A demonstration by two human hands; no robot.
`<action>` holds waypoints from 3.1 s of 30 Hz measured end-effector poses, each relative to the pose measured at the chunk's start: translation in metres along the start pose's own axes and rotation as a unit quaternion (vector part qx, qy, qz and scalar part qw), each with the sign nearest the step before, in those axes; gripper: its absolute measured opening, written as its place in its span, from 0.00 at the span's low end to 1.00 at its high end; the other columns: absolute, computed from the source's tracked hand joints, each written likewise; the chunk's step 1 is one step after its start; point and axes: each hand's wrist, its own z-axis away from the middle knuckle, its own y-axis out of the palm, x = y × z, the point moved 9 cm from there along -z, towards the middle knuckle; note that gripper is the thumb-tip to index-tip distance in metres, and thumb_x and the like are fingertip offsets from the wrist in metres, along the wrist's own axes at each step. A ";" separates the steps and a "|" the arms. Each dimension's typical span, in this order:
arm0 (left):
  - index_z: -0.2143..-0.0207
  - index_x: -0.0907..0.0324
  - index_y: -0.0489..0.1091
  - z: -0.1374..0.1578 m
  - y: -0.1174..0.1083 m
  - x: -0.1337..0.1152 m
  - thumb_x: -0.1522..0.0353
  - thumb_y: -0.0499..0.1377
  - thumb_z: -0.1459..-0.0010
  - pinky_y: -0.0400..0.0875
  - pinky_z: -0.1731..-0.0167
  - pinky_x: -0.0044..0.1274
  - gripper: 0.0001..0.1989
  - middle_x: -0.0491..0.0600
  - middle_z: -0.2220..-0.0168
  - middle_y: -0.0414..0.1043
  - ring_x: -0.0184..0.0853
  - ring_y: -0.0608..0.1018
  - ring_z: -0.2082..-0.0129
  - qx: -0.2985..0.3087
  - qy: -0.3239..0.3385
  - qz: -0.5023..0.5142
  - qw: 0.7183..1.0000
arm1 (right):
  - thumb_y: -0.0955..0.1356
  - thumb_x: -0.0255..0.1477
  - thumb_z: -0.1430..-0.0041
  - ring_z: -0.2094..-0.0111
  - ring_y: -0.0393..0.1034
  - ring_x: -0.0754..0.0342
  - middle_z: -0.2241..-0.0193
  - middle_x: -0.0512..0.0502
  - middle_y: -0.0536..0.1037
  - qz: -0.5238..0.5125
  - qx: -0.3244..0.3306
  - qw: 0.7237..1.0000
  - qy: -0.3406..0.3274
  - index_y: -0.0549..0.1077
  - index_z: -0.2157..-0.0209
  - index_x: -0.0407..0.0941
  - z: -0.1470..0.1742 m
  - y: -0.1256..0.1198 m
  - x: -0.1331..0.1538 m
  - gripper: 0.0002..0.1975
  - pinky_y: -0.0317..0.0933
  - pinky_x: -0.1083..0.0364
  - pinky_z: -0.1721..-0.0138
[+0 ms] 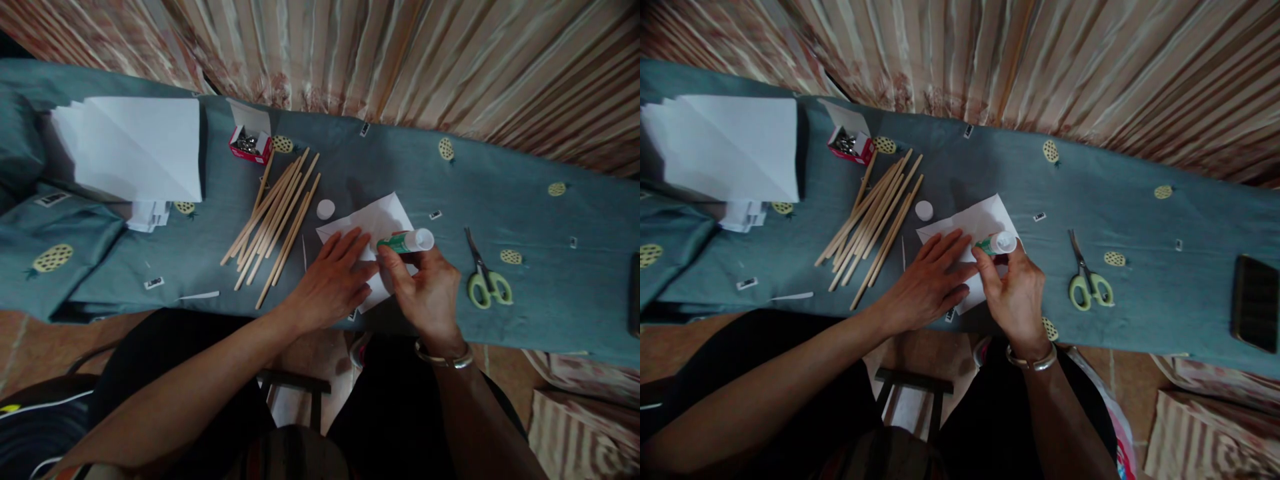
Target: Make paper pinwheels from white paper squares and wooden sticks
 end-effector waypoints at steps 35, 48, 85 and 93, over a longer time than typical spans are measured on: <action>0.45 0.58 0.68 0.000 -0.001 0.000 0.63 0.58 0.36 0.51 0.34 0.47 0.19 0.59 0.32 0.54 0.50 0.53 0.30 -0.005 0.005 -0.012 1.000 | 0.68 0.35 0.37 0.65 0.80 0.49 0.63 0.42 0.83 0.008 0.041 0.994 -0.102 0.75 0.56 0.41 0.003 0.000 0.020 0.13 0.72 0.53 0.61; 0.45 0.54 0.69 0.000 0.000 0.000 0.63 0.58 0.36 0.50 0.34 0.47 0.18 0.57 0.31 0.54 0.50 0.52 0.30 0.003 0.012 -0.023 1.000 | 0.68 0.35 0.37 0.67 0.80 0.49 0.66 0.42 0.83 0.008 0.051 0.994 -0.099 0.75 0.58 0.41 0.004 -0.002 0.020 0.12 0.73 0.53 0.64; 0.45 0.54 0.69 0.000 -0.002 0.000 0.64 0.57 0.36 0.50 0.34 0.49 0.17 0.58 0.31 0.53 0.51 0.52 0.30 0.004 0.006 -0.004 1.000 | 0.69 0.35 0.37 0.52 0.75 0.43 0.53 0.41 0.80 -0.028 -0.045 0.995 -0.085 0.72 0.49 0.48 0.009 -0.023 0.001 0.16 0.68 0.42 0.50; 0.40 0.56 0.63 0.000 -0.034 -0.002 0.62 0.51 0.32 0.56 0.36 0.44 0.20 0.59 0.36 0.62 0.45 0.59 0.32 -0.079 0.065 -0.022 0.994 | 0.75 0.39 0.46 0.74 0.74 0.58 0.70 0.50 0.80 -0.457 -0.067 0.866 0.194 0.78 0.68 0.46 -0.008 -0.005 -0.058 0.11 0.70 0.57 0.71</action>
